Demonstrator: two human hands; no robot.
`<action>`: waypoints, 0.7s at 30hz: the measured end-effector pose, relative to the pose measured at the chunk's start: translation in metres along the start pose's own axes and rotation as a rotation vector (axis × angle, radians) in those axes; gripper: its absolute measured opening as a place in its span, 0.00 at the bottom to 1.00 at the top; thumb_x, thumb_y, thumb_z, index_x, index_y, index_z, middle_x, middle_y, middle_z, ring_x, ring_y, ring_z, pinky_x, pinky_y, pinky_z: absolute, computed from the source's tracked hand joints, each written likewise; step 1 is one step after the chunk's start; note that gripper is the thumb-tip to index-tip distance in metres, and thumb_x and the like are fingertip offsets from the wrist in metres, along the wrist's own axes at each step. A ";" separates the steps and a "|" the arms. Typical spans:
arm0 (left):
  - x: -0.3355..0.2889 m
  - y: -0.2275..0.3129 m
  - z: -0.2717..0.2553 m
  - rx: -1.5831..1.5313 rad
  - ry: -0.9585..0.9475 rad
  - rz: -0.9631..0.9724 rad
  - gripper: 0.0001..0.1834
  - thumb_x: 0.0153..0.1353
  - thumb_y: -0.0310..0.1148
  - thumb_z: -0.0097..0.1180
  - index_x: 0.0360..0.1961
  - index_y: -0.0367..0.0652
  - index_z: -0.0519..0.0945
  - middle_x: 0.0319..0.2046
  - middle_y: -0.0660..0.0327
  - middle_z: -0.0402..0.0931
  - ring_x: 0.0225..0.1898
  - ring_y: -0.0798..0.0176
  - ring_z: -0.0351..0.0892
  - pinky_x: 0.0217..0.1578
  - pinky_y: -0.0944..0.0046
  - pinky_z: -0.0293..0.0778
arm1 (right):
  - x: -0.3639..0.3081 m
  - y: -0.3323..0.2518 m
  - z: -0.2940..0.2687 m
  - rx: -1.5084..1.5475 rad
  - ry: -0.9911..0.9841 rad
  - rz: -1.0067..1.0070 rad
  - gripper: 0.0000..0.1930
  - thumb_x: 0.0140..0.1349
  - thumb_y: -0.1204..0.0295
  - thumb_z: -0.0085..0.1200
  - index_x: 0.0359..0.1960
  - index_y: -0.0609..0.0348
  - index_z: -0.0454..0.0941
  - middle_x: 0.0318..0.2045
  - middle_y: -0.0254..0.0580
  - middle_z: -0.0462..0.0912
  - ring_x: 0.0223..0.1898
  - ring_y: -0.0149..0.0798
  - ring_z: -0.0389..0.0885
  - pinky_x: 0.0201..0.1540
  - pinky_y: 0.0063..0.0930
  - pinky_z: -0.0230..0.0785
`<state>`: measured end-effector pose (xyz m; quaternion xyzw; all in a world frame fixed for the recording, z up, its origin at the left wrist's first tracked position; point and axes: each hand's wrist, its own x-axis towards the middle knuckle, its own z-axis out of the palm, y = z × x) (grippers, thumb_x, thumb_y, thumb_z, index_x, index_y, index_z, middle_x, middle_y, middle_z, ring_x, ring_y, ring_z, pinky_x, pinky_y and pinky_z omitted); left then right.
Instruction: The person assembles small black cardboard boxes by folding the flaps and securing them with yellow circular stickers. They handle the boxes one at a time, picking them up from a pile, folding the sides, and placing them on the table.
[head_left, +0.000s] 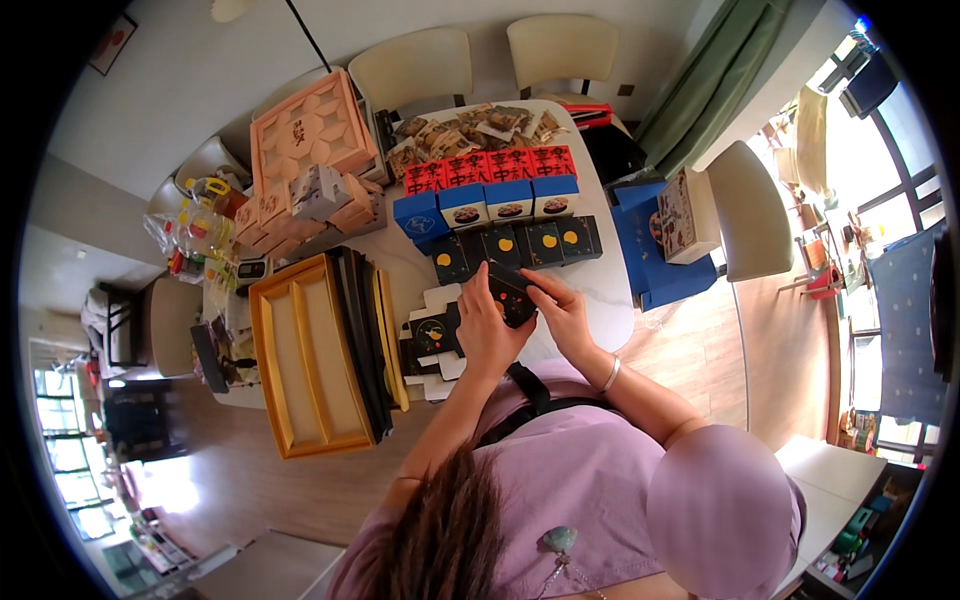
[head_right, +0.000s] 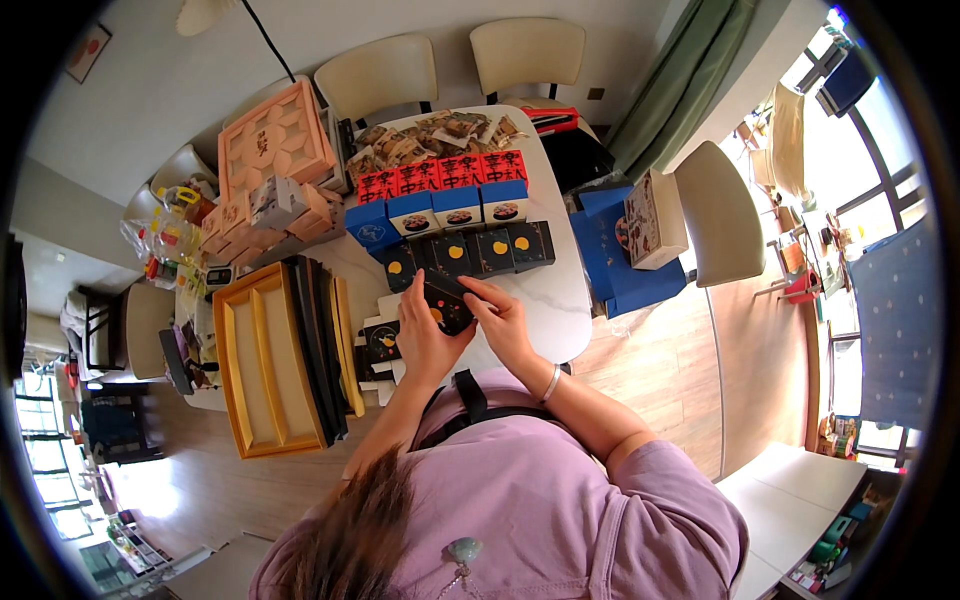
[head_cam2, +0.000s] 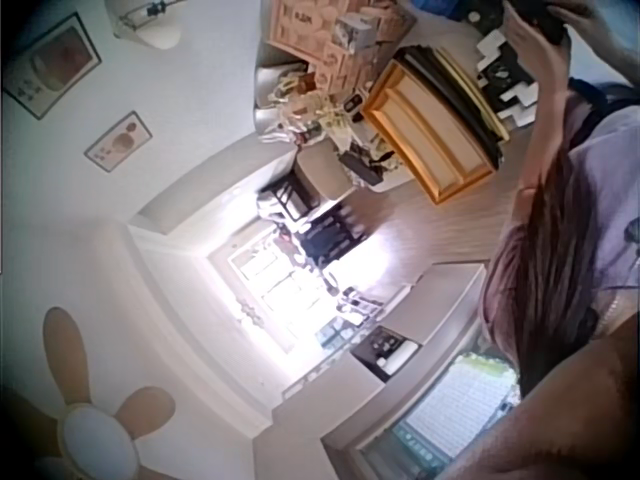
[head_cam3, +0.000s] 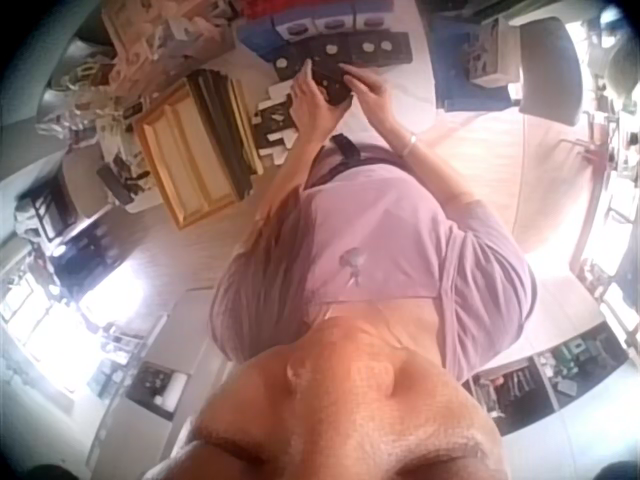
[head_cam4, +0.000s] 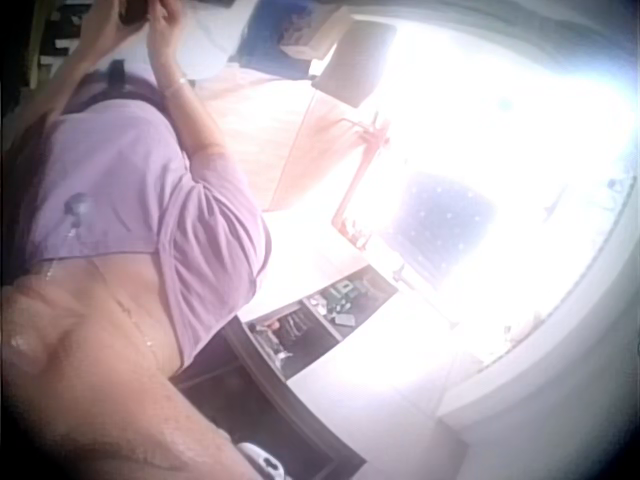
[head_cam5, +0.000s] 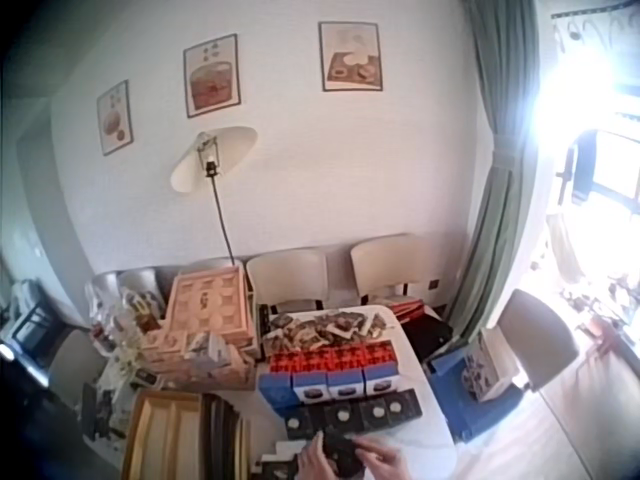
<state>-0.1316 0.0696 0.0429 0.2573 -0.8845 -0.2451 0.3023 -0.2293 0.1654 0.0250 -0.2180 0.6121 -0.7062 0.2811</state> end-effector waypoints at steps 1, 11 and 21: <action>0.000 0.000 0.000 0.002 -0.003 0.000 0.56 0.39 0.37 0.74 0.68 0.39 0.55 0.54 0.47 0.66 0.52 0.41 0.71 0.40 0.52 0.79 | -0.001 0.001 0.001 -0.049 0.008 -0.042 0.13 0.66 0.77 0.53 0.51 0.65 0.81 0.50 0.43 0.82 0.49 0.29 0.77 0.50 0.21 0.69; -0.003 -0.003 -0.003 -0.037 -0.053 -0.058 0.46 0.40 0.39 0.75 0.63 0.50 0.66 0.52 0.52 0.68 0.48 0.46 0.76 0.38 0.54 0.79 | -0.001 -0.005 0.003 -0.471 0.000 -0.403 0.14 0.58 0.79 0.60 0.47 0.58 0.84 0.51 0.51 0.81 0.48 0.46 0.82 0.49 0.30 0.74; -0.012 -0.024 0.012 -0.245 -0.127 -0.204 0.46 0.39 0.38 0.75 0.60 0.48 0.65 0.52 0.50 0.67 0.51 0.45 0.74 0.42 0.54 0.79 | 0.008 0.023 0.002 -0.332 -0.085 -0.243 0.16 0.58 0.76 0.62 0.49 0.60 0.81 0.53 0.50 0.79 0.50 0.45 0.81 0.46 0.31 0.77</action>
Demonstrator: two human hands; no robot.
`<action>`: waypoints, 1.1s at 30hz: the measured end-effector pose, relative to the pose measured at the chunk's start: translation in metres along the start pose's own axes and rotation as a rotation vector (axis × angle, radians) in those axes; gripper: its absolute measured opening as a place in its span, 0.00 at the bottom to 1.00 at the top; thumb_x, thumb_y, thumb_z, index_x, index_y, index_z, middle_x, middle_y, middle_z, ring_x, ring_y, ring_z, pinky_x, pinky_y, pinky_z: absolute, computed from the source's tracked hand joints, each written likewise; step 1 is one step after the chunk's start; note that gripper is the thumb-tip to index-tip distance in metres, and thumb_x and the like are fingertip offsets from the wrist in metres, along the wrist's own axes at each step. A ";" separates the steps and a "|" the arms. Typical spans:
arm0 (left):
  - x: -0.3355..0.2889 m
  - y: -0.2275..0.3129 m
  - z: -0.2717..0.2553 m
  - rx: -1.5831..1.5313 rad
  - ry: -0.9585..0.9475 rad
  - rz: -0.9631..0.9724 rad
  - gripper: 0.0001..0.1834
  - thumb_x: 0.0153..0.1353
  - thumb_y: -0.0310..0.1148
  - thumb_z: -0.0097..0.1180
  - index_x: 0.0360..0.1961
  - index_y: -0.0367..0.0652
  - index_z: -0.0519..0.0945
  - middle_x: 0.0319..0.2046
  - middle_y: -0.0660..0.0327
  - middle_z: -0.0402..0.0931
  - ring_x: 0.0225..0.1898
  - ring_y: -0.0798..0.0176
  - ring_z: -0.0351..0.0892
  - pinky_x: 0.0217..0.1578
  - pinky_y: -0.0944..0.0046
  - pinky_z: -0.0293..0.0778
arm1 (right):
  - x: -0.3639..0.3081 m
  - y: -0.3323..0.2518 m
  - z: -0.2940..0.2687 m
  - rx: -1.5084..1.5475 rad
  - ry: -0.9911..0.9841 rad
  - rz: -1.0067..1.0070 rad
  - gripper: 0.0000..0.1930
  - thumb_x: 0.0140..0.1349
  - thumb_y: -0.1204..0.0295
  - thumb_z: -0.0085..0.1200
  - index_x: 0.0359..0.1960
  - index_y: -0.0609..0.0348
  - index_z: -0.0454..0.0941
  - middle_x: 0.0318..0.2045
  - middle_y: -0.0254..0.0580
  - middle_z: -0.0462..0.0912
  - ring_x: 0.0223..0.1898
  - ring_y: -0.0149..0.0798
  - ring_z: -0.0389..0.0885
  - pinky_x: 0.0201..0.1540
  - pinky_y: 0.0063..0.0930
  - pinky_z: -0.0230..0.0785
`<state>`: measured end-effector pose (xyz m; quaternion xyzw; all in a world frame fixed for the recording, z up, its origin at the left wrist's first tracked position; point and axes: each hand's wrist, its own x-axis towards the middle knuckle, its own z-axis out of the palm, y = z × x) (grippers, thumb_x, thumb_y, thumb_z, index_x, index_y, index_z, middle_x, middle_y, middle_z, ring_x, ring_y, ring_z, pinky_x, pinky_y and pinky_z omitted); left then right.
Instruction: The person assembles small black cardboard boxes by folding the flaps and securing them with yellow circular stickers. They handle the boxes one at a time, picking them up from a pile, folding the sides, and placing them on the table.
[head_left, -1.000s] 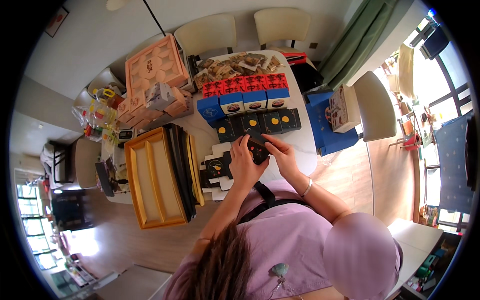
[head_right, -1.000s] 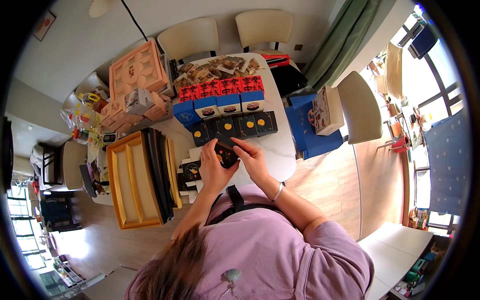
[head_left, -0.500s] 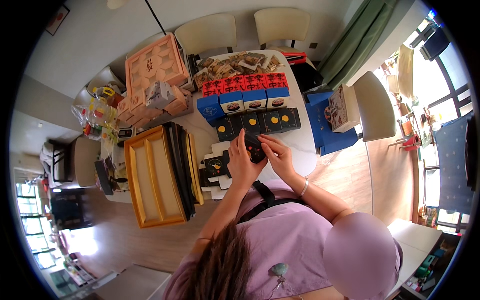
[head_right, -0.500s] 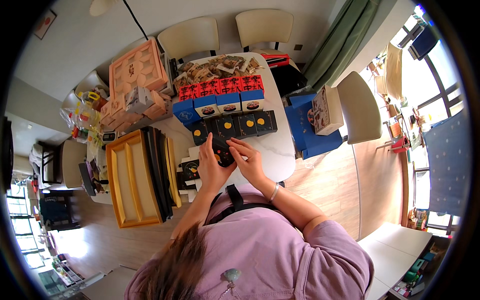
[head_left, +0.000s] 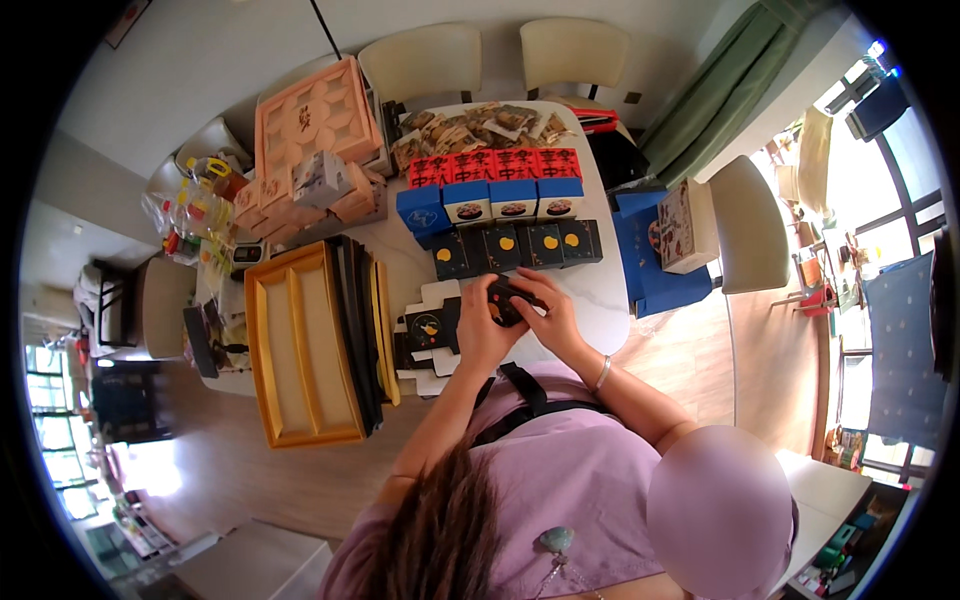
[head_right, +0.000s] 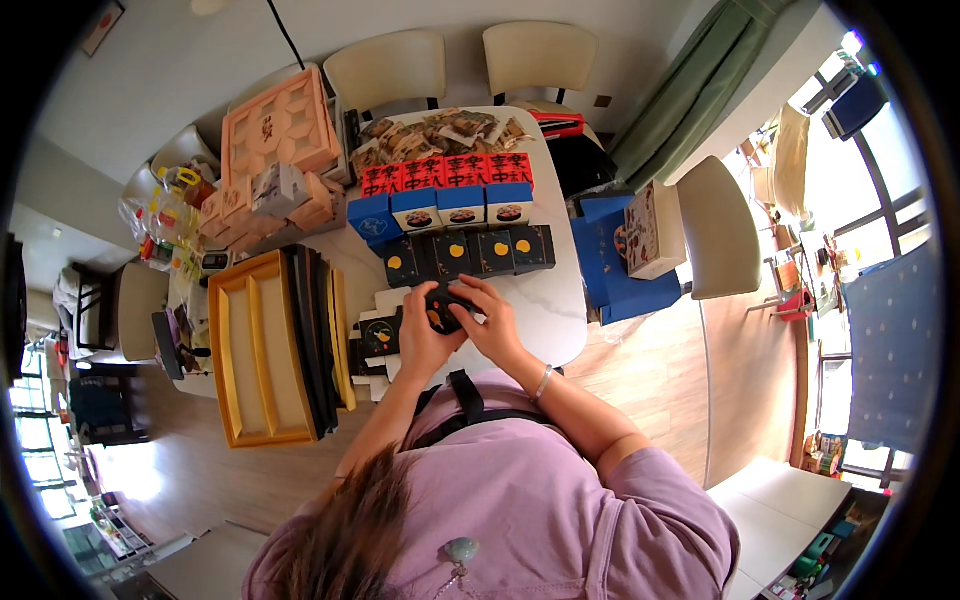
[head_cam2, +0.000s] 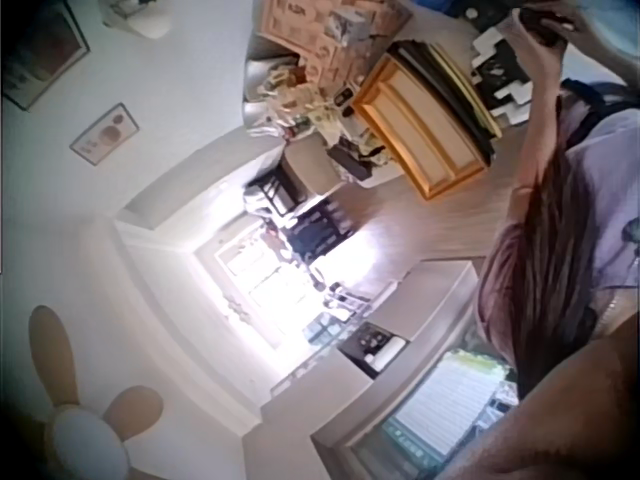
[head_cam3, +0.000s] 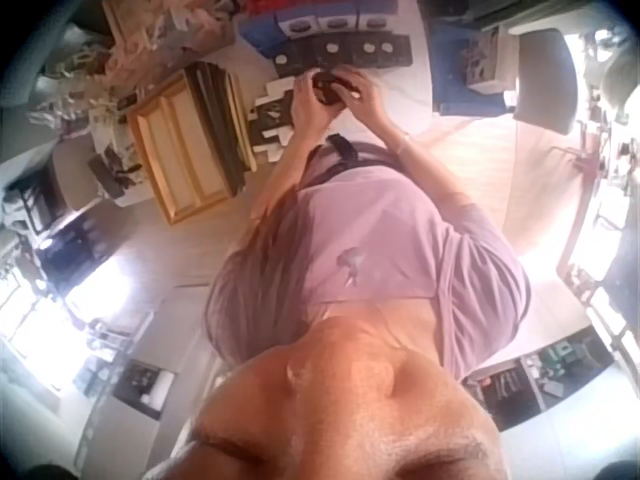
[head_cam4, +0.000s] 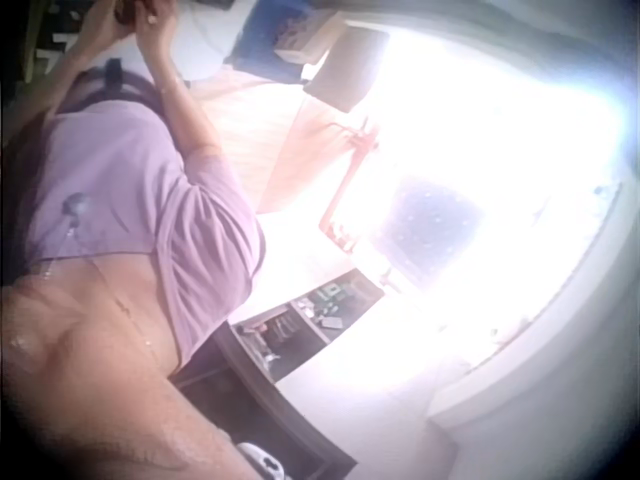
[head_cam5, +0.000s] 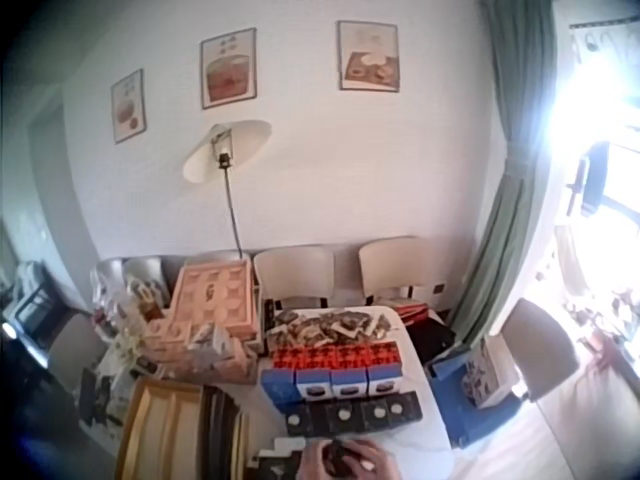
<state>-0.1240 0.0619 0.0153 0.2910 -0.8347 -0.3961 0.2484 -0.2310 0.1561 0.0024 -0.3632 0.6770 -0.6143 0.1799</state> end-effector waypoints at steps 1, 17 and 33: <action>0.002 -0.006 -0.001 0.002 0.011 -0.018 0.48 0.39 0.37 0.76 0.62 0.48 0.63 0.53 0.49 0.66 0.53 0.44 0.72 0.45 0.53 0.77 | 0.001 0.000 0.002 0.065 0.024 0.085 0.16 0.59 0.76 0.62 0.49 0.61 0.80 0.53 0.49 0.78 0.50 0.43 0.81 0.45 0.31 0.77; 0.070 -0.127 -0.018 0.052 0.027 -0.121 0.47 0.49 0.23 0.69 0.70 0.41 0.57 0.61 0.46 0.68 0.63 0.48 0.69 0.55 0.54 0.73 | 0.108 0.062 0.056 0.200 -0.183 0.551 0.17 0.65 0.68 0.55 0.52 0.64 0.78 0.38 0.38 0.83 0.35 0.28 0.80 0.34 0.21 0.72; -0.051 -0.190 -0.043 0.257 0.102 -0.619 0.24 0.57 0.35 0.64 0.53 0.39 0.75 0.41 0.51 0.81 0.44 0.49 0.80 0.43 0.52 0.75 | 0.011 0.116 0.068 0.243 -0.733 1.099 0.33 0.62 0.65 0.58 0.66 0.65 0.60 0.57 0.48 0.74 0.57 0.49 0.76 0.52 0.43 0.74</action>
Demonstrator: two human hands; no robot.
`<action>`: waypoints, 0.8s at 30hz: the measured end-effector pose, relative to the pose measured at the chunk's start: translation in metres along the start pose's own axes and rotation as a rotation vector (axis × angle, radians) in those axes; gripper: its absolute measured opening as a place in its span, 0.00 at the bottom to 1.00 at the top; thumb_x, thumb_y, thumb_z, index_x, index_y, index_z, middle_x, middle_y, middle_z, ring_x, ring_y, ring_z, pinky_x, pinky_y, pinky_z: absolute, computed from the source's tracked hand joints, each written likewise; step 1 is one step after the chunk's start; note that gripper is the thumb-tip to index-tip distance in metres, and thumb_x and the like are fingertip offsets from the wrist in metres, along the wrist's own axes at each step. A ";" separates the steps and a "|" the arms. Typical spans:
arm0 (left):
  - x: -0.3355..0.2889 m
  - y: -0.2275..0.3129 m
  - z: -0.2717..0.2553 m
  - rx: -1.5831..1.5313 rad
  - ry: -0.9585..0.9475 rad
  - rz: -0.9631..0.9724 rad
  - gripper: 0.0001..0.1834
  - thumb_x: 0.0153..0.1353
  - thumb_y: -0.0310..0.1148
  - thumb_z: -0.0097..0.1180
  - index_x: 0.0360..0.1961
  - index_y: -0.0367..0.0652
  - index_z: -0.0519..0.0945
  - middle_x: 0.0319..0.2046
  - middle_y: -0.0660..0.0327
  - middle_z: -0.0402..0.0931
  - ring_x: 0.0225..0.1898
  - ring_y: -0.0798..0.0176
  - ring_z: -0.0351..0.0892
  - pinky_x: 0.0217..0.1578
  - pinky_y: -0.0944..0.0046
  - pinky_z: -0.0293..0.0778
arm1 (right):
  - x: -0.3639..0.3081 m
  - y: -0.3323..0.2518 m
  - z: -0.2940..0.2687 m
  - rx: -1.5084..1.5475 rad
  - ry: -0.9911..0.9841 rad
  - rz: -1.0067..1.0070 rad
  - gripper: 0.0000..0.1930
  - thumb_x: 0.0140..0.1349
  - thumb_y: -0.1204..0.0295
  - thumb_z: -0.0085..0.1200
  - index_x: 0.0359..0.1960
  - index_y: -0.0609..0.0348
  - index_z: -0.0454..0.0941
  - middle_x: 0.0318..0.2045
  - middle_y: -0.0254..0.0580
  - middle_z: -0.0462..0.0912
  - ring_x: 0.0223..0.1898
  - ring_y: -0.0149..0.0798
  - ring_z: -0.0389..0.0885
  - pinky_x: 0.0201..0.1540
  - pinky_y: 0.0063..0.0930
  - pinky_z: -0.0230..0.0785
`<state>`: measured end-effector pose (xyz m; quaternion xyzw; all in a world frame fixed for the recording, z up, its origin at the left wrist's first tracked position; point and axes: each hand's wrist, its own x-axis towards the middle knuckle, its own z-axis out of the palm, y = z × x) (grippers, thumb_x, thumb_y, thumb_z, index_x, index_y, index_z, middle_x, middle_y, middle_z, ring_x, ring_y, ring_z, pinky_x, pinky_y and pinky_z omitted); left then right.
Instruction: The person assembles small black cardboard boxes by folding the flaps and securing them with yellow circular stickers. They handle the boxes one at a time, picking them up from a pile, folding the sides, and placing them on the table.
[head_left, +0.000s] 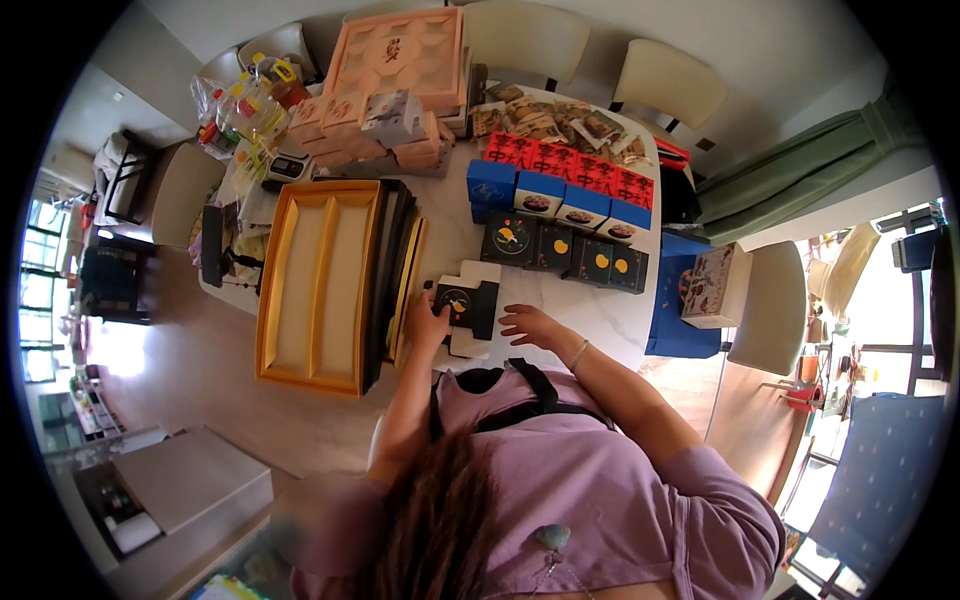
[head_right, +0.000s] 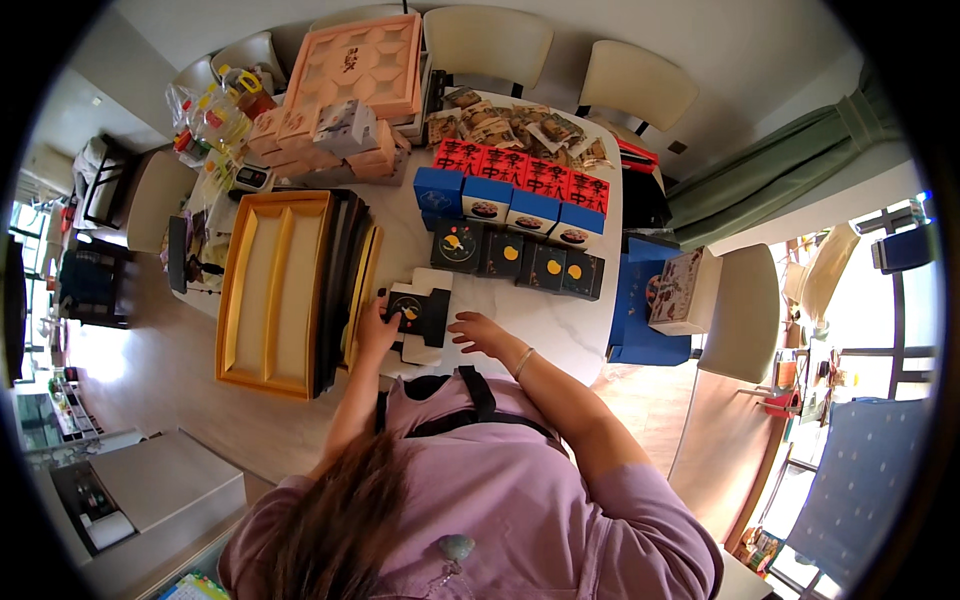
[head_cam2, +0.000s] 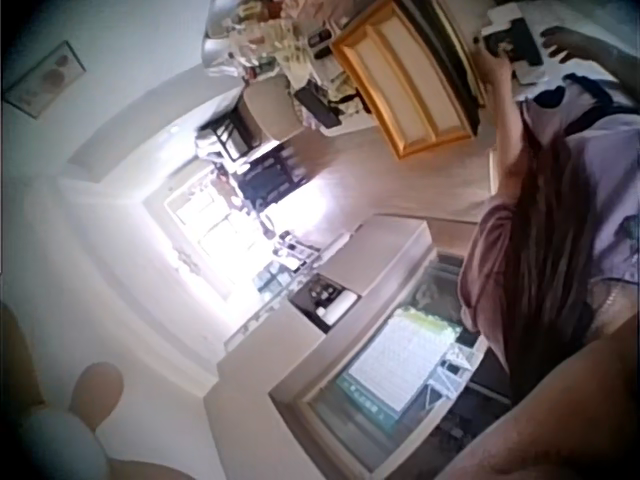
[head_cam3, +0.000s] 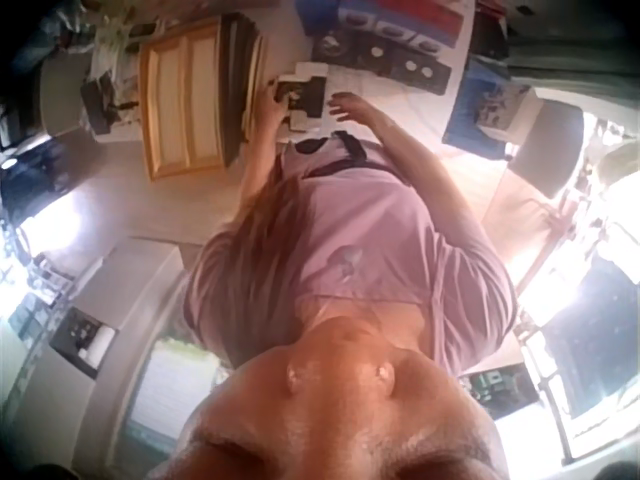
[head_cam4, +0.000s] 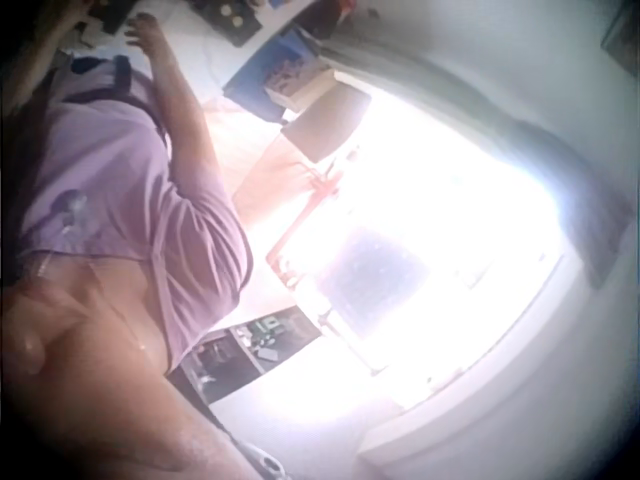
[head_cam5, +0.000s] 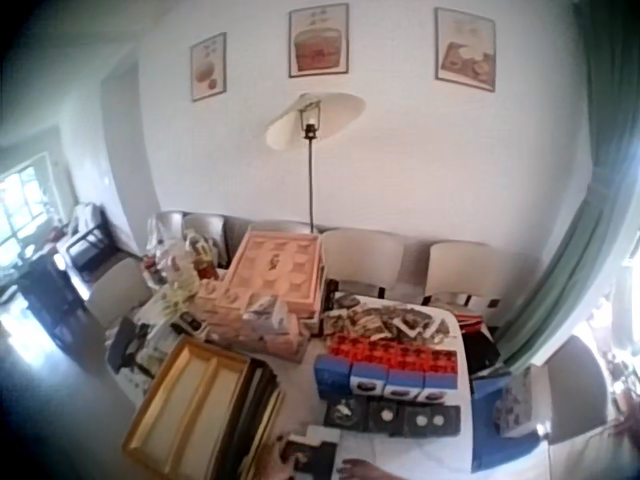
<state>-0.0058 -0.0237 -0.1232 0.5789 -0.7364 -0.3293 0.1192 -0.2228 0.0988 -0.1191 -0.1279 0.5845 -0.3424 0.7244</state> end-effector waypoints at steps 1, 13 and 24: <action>-0.001 -0.003 0.001 -0.056 0.014 -0.020 0.23 0.56 0.35 0.64 0.51 0.39 0.76 0.39 0.52 0.81 0.41 0.50 0.81 0.41 0.53 0.75 | 0.004 -0.002 0.001 0.000 -0.007 0.004 0.36 0.62 0.65 0.58 0.68 0.65 0.57 0.59 0.50 0.73 0.58 0.51 0.75 0.53 0.44 0.74; -0.018 -0.051 0.011 -0.463 -0.008 -0.012 0.07 0.59 0.26 0.62 0.37 0.35 0.78 0.27 0.57 0.81 0.28 0.65 0.80 0.30 0.63 0.72 | -0.002 -0.009 0.019 -0.186 -0.090 0.013 0.28 0.62 0.59 0.58 0.60 0.61 0.68 0.52 0.45 0.78 0.50 0.45 0.80 0.48 0.44 0.75; -0.016 0.095 -0.054 0.338 -0.031 0.394 0.08 0.56 0.33 0.60 0.37 0.46 0.81 0.31 0.55 0.80 0.36 0.46 0.81 0.34 0.48 0.75 | 0.028 -0.065 -0.042 -1.180 0.192 -0.687 0.14 0.56 0.63 0.50 0.33 0.60 0.83 0.34 0.54 0.83 0.39 0.56 0.80 0.42 0.43 0.74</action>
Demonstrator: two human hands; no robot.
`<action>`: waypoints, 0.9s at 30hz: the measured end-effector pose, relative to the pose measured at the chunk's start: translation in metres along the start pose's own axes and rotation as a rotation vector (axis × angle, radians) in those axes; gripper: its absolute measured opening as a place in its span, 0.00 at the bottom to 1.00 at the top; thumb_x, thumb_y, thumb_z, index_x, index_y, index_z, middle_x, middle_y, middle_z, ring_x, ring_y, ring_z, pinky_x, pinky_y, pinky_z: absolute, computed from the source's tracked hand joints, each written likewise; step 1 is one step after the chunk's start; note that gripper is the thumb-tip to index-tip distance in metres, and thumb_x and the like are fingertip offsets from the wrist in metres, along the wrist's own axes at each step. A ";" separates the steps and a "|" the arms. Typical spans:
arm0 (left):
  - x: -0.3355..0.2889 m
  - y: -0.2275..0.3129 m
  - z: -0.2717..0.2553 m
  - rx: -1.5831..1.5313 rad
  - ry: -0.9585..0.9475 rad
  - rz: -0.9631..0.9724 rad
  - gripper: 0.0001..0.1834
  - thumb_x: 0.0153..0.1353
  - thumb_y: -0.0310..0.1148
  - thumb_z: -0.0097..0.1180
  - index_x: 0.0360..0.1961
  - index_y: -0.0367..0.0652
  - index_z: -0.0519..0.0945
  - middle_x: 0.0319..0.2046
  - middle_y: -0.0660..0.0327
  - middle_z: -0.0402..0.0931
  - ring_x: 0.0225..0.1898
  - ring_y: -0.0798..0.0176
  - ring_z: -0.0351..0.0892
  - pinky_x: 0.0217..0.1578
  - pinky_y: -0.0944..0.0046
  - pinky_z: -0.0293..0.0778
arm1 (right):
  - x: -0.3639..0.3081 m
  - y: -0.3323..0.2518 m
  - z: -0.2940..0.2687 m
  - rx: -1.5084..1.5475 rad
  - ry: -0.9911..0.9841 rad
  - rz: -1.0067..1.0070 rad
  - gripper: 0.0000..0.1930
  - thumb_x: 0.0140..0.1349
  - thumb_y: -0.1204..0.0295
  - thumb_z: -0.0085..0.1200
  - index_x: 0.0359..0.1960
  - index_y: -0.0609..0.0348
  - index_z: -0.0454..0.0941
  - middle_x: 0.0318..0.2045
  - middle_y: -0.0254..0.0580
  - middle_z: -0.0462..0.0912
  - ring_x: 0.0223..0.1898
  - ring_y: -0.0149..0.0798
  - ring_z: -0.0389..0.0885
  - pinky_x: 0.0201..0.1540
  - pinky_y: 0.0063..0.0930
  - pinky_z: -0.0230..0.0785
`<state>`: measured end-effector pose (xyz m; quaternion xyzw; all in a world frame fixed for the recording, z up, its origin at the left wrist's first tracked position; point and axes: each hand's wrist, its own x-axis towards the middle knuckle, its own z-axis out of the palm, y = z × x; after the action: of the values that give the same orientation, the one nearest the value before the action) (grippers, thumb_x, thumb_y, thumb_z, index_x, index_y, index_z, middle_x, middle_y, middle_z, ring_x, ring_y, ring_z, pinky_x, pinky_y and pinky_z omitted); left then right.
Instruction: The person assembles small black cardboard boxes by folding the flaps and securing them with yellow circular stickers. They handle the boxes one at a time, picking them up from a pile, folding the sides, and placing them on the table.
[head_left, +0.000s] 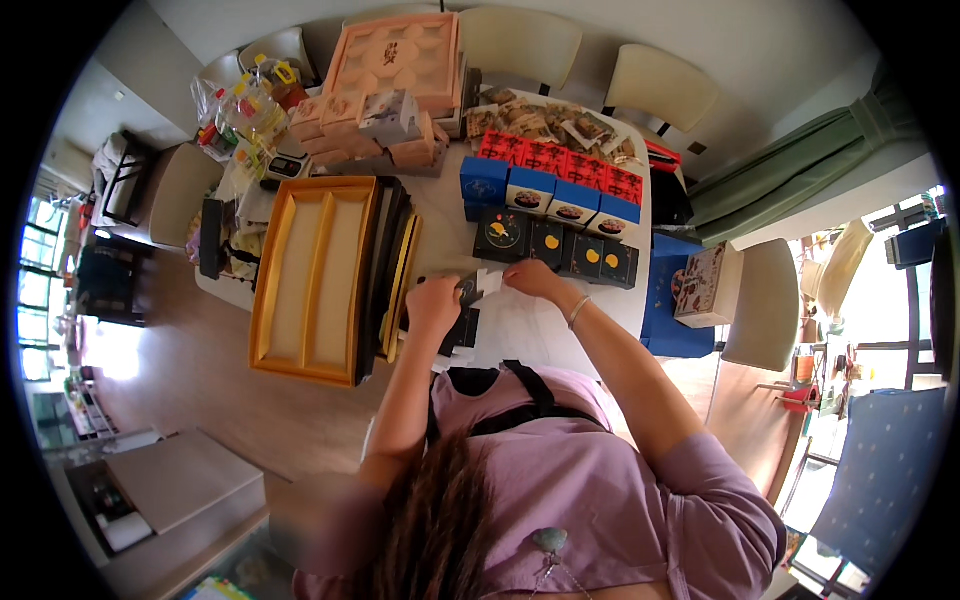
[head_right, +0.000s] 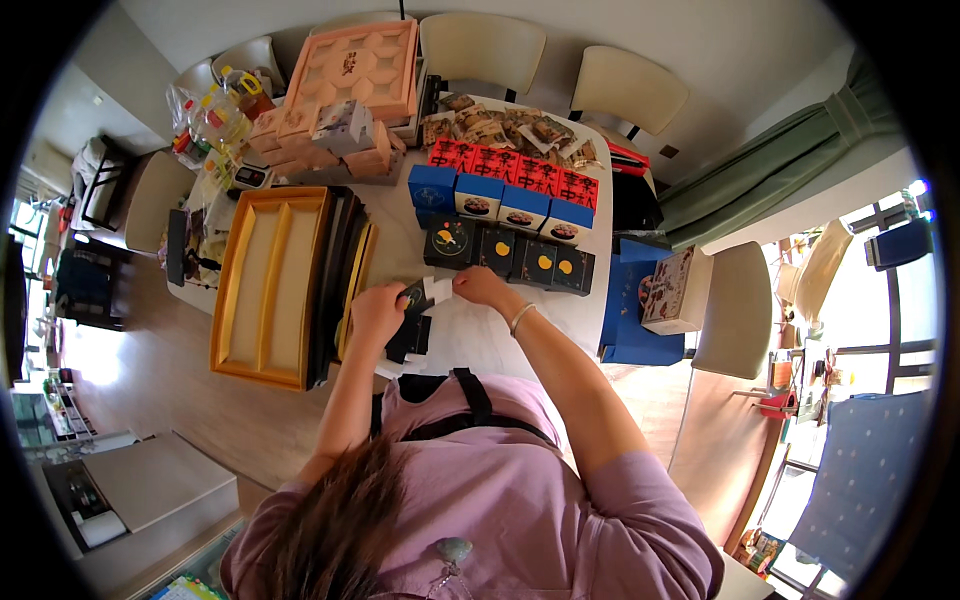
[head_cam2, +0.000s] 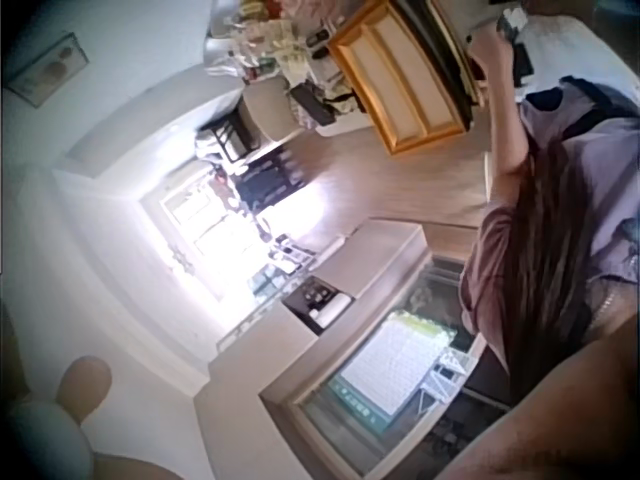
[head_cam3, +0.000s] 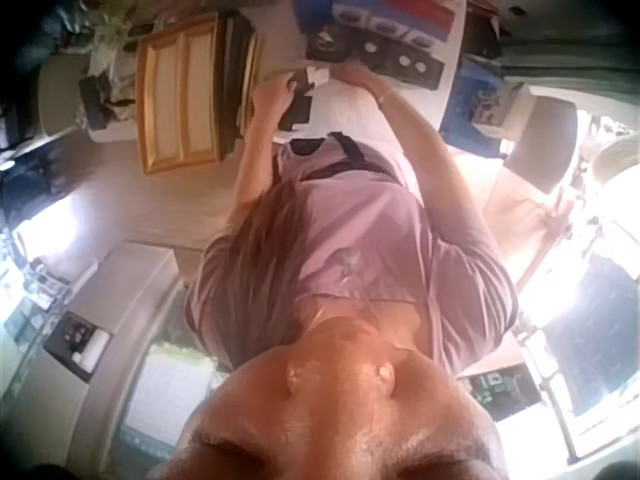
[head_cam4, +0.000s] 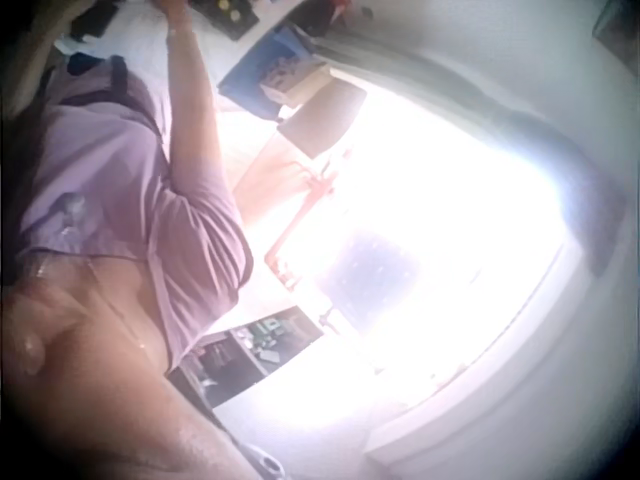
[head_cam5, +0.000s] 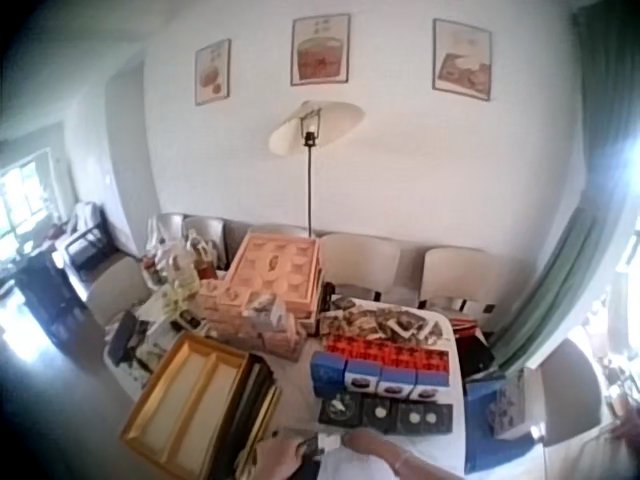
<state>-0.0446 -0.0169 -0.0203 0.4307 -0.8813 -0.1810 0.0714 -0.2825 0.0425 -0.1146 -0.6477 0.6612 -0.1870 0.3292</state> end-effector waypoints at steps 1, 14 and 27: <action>0.008 0.006 -0.002 0.028 0.002 0.014 0.08 0.56 0.33 0.60 0.37 0.47 0.82 0.30 0.54 0.80 0.36 0.46 0.81 0.34 0.48 0.75 | 0.005 -0.002 -0.005 -0.033 0.011 -0.013 0.14 0.56 0.63 0.50 0.32 0.60 0.83 0.33 0.55 0.83 0.39 0.57 0.80 0.43 0.43 0.74; 0.062 0.014 -0.005 0.154 0.042 0.013 0.09 0.52 0.25 0.60 0.36 0.46 0.82 0.37 0.57 0.79 0.40 0.50 0.80 0.36 0.52 0.76 | -0.013 0.011 -0.002 0.103 -0.029 0.099 0.16 0.56 0.60 0.53 0.37 0.58 0.84 0.38 0.51 0.85 0.42 0.55 0.82 0.48 0.39 0.74; 0.030 0.007 0.001 0.065 -0.044 0.060 0.06 0.58 0.31 0.60 0.37 0.49 0.83 0.35 0.59 0.78 0.39 0.50 0.80 0.36 0.51 0.76 | -0.049 0.050 -0.017 -0.193 -0.137 0.271 0.20 0.58 0.62 0.52 0.51 0.54 0.80 0.46 0.52 0.83 0.49 0.54 0.80 0.55 0.42 0.72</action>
<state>-0.0688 -0.0363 -0.0196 0.4021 -0.9006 -0.1594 0.0432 -0.3333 0.0920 -0.1270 -0.5924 0.7335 -0.0319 0.3318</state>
